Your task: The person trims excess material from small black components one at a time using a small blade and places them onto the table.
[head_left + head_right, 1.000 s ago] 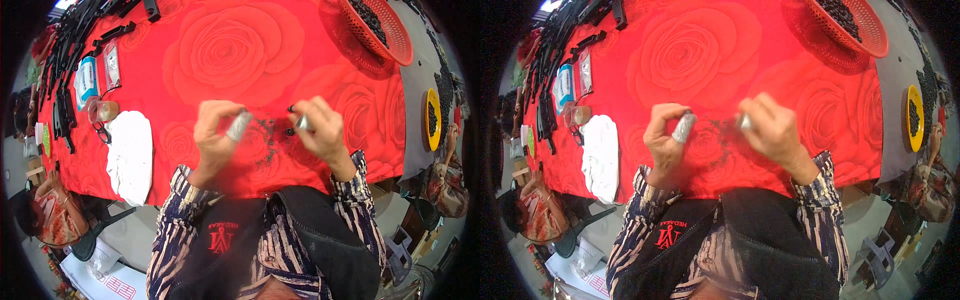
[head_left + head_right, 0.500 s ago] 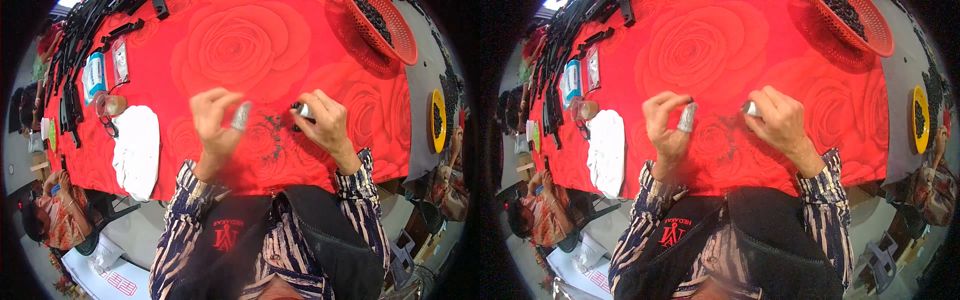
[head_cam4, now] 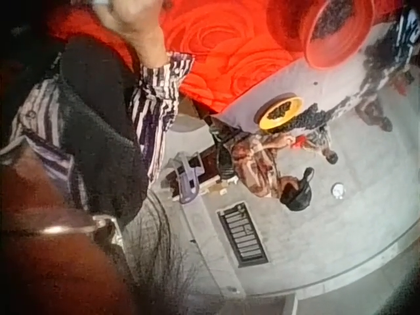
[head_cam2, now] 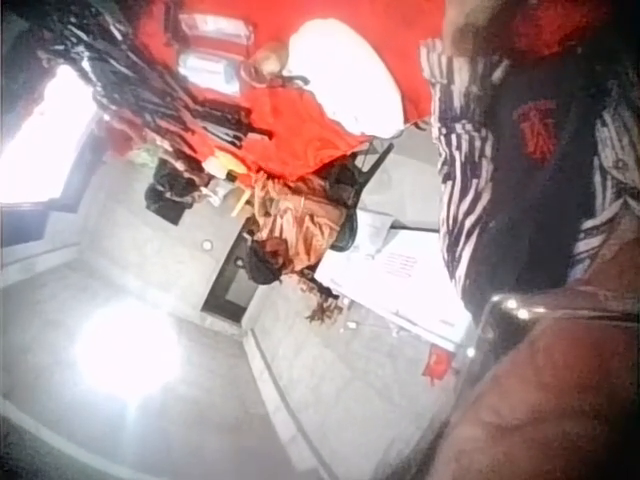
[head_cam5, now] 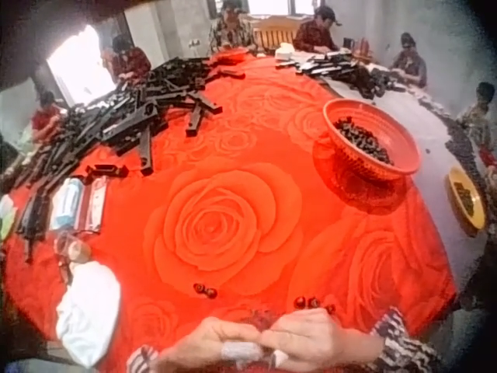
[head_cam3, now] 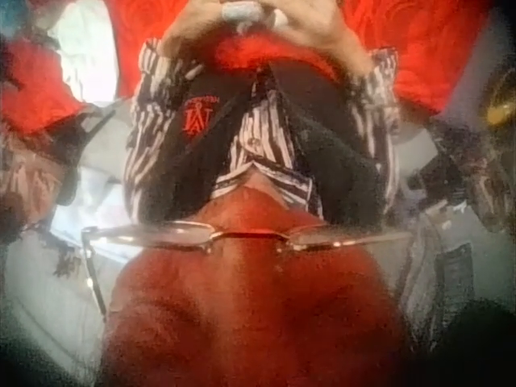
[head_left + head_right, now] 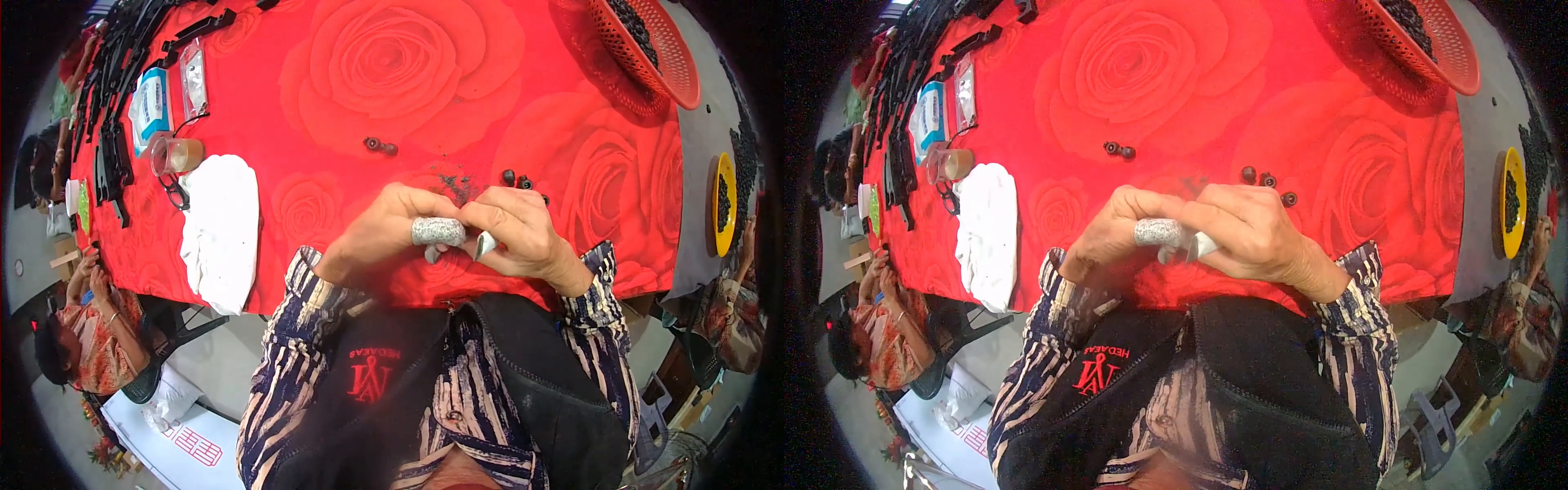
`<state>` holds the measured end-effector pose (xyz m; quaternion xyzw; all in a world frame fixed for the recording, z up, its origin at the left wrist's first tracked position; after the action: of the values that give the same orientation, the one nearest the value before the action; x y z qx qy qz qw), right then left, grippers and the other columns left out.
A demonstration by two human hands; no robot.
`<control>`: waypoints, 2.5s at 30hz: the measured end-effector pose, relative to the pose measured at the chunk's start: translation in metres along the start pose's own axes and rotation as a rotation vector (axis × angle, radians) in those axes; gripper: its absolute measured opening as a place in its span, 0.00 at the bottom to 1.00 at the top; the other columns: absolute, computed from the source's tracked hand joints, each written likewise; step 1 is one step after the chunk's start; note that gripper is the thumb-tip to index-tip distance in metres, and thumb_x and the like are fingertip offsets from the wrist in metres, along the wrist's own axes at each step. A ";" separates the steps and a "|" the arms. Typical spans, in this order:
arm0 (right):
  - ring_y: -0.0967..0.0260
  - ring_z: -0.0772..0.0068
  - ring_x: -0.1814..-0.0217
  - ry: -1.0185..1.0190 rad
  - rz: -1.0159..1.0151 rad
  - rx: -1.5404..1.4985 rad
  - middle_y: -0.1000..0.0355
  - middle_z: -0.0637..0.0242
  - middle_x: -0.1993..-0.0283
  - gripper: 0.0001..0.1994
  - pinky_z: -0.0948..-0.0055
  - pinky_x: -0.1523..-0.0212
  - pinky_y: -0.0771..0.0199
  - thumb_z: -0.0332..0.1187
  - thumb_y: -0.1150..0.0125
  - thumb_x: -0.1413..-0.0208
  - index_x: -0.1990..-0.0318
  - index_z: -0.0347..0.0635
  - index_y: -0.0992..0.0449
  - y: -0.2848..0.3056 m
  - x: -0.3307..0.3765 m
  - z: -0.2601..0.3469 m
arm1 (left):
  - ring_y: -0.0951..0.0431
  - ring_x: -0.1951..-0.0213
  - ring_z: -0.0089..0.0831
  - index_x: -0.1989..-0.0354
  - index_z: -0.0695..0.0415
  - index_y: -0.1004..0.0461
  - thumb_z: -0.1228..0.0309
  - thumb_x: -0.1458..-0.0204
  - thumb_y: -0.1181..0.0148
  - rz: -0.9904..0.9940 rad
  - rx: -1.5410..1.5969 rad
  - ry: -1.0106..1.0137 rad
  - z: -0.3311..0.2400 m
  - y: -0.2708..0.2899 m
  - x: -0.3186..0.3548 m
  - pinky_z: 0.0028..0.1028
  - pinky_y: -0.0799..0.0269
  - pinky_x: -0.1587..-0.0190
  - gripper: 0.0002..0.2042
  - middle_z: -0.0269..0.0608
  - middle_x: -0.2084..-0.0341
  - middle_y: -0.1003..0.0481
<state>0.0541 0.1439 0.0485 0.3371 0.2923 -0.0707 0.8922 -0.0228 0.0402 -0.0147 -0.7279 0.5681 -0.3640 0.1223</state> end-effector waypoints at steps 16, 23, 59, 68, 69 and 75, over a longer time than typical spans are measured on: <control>0.34 0.67 0.82 0.034 -0.028 0.060 0.32 0.62 0.78 0.17 0.71 0.82 0.36 0.22 0.33 0.65 0.62 0.33 0.26 0.004 0.002 0.003 | 0.26 0.74 0.19 0.61 0.65 0.26 0.75 0.48 0.41 -0.086 0.053 -0.115 0.000 -0.001 0.002 0.17 0.31 0.72 0.08 0.37 0.73 0.24; 0.32 0.68 0.76 -0.248 -0.030 -0.157 0.31 0.60 0.71 0.17 0.72 0.77 0.35 0.22 0.37 0.61 0.59 0.33 0.29 0.017 0.001 -0.011 | 0.27 0.68 0.19 0.60 0.66 0.26 0.80 0.51 0.40 -0.188 -0.066 -0.399 -0.011 0.000 0.006 0.18 0.29 0.66 0.09 0.37 0.67 0.26; 0.34 0.64 0.74 -0.474 0.085 -0.247 0.34 0.58 0.72 0.12 0.72 0.75 0.37 0.20 0.44 0.53 0.59 0.31 0.31 0.006 0.006 -0.022 | 0.31 0.64 0.18 0.58 0.64 0.26 0.81 0.54 0.37 -0.154 -0.098 -0.416 -0.008 0.000 0.003 0.19 0.33 0.64 0.12 0.33 0.67 0.29; 0.34 0.63 0.75 -0.423 0.074 -0.213 0.34 0.58 0.72 0.12 0.71 0.76 0.36 0.20 0.44 0.54 0.59 0.31 0.31 0.008 0.004 -0.021 | 0.31 0.66 0.17 0.59 0.64 0.26 0.80 0.53 0.37 -0.169 -0.085 -0.424 -0.011 -0.004 0.004 0.18 0.34 0.65 0.12 0.32 0.68 0.29; 0.34 0.63 0.75 -0.453 0.076 -0.223 0.34 0.58 0.72 0.12 0.71 0.75 0.35 0.20 0.44 0.54 0.59 0.31 0.31 0.007 0.005 -0.021 | 0.31 0.65 0.17 0.59 0.64 0.26 0.80 0.53 0.37 -0.174 -0.082 -0.408 -0.010 -0.003 0.004 0.18 0.34 0.65 0.12 0.32 0.68 0.29; 0.33 0.61 0.74 -0.473 0.094 -0.211 0.34 0.57 0.73 0.12 0.70 0.75 0.35 0.20 0.43 0.54 0.59 0.31 0.31 0.007 0.004 -0.022 | 0.31 0.66 0.17 0.59 0.63 0.25 0.79 0.53 0.37 -0.184 -0.113 -0.416 -0.009 -0.002 0.004 0.18 0.35 0.66 0.11 0.32 0.68 0.29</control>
<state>0.0493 0.1636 0.0371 0.2297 0.0654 -0.0749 0.9682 -0.0269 0.0393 -0.0062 -0.8417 0.4812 -0.1835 0.1623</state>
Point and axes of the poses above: each hand's wrist, its own x-axis away from the middle knuckle, its own y-axis out of the back of the hand, z = x × y, the point moved 6 cm from there along -x, towards the middle knuckle
